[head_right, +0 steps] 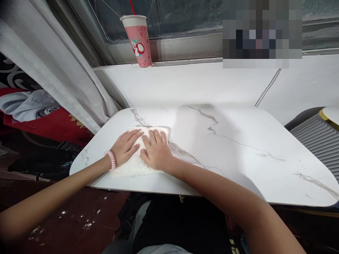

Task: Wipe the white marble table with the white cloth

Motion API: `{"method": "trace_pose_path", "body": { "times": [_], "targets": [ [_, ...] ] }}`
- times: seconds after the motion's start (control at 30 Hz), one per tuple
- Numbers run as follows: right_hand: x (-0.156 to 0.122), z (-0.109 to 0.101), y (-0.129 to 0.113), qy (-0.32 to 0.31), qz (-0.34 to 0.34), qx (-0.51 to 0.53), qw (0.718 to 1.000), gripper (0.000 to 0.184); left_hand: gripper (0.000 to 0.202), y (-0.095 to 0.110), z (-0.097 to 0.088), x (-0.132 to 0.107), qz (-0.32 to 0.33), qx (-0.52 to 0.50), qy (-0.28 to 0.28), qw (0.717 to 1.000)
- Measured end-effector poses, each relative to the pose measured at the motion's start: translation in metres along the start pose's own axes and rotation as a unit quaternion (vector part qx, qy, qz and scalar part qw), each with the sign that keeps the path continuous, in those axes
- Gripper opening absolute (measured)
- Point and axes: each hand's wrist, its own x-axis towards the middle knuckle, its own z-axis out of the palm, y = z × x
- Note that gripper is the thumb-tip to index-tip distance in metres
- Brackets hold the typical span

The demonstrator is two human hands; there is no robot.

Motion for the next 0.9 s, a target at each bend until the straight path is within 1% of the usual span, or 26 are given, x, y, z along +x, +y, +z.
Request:
{"method": "trace_pose_path", "body": {
  "times": [0.17, 0.3, 0.4, 0.5, 0.57, 0.6, 0.67, 0.73, 0.8, 0.9],
  "targets": [
    [0.047, 0.009, 0.029, -0.023, 0.021, -0.009, 0.999, 0.054, 0.050, -0.028, 0.008, 0.047, -0.023, 0.002, 0.002, 1.000],
    [0.087, 0.008, 0.053, -0.088, 0.048, 0.007, 0.995, 0.056, 0.050, -0.048, 0.014, 0.085, -0.039, 0.008, 0.005, 0.999],
    [0.113, 0.008, 0.063, -0.118, 0.090, 0.023, 0.989, 0.055, 0.051, -0.061, 0.018, 0.109, -0.040, 0.006, 0.000, 0.999],
    [0.134, 0.013, 0.065, -0.099, 0.143, 0.024, 0.984, 0.053, 0.051, -0.070, 0.023, 0.131, -0.034, 0.003, -0.005, 0.999],
    [0.145, 0.018, 0.069, -0.068, 0.173, 0.012, 0.983, 0.052, 0.051, -0.075, 0.027, 0.146, -0.035, 0.005, -0.007, 0.999],
    [0.149, 0.021, 0.073, -0.049, 0.177, 0.006, 0.983, 0.050, 0.051, -0.076, 0.028, 0.153, -0.038, 0.008, -0.006, 0.999],
    [0.154, 0.024, 0.083, -0.015, 0.163, 0.004, 0.986, 0.046, 0.050, -0.078, 0.031, 0.166, -0.050, 0.011, -0.002, 0.999],
    [0.157, 0.027, 0.095, 0.004, 0.145, 0.014, 0.989, 0.044, 0.049, -0.078, 0.034, 0.177, -0.056, 0.012, 0.002, 0.998],
    [0.159, 0.027, 0.105, 0.006, 0.144, 0.019, 0.989, 0.044, 0.048, -0.079, 0.036, 0.185, -0.053, 0.012, 0.005, 0.999],
    [0.160, 0.027, 0.112, -0.002, 0.147, 0.014, 0.989, 0.046, 0.048, -0.078, 0.038, 0.190, -0.045, 0.018, 0.006, 0.999]
  ]
}}
